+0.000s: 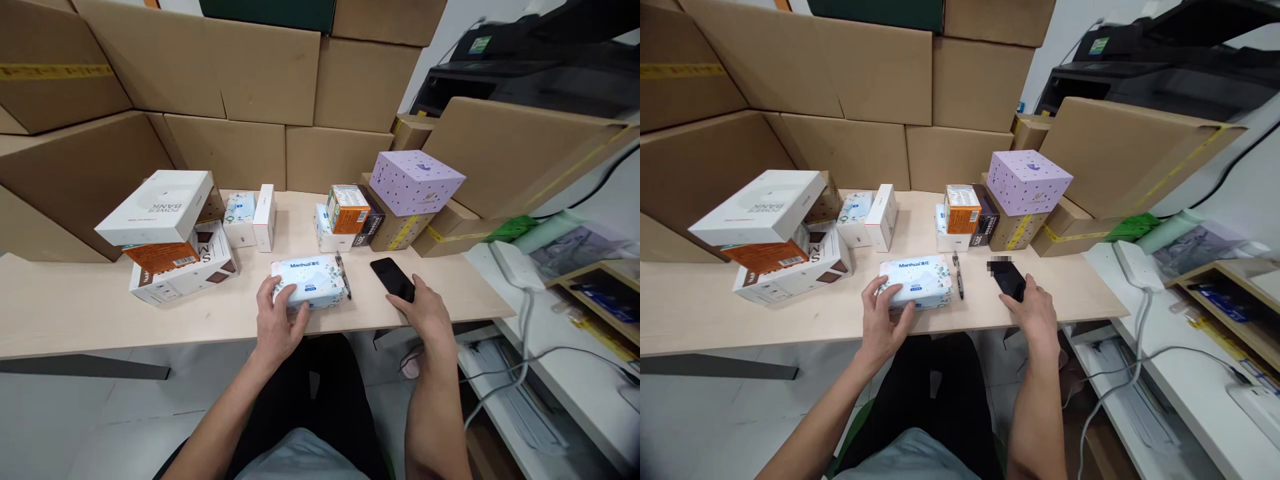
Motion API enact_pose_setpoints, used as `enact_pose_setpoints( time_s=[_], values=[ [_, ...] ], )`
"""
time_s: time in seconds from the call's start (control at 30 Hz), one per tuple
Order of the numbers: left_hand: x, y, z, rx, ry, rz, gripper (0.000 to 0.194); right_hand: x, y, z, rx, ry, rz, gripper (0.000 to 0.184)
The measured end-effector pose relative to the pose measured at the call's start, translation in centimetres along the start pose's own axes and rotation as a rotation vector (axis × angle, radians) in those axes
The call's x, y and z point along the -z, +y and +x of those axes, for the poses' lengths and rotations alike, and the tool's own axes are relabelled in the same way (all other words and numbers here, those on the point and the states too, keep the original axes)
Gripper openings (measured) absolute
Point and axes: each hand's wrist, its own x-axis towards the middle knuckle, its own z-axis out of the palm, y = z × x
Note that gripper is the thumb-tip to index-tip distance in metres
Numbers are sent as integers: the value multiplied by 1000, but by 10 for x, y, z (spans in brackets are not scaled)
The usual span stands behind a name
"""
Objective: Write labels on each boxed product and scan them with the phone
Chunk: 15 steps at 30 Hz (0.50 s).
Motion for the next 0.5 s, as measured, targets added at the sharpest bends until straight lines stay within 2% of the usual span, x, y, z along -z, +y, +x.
enact_pose_setpoints(
  time_s=[0.17,0.27,0.43,0.5],
  values=[
    [0,0,0,-12,16,5,42,-4,-9,-4,22,94,-15,81],
    [0,0,0,-11,17,1,42,-13,-9,-10,82,235,26,81],
    [-1,-1,0,-15,21,2,42,-26,-19,-32,396,618,231,64],
    [-1,0,0,-16,27,2,41,-28,-30,-45,503,725,286,56]
  ],
)
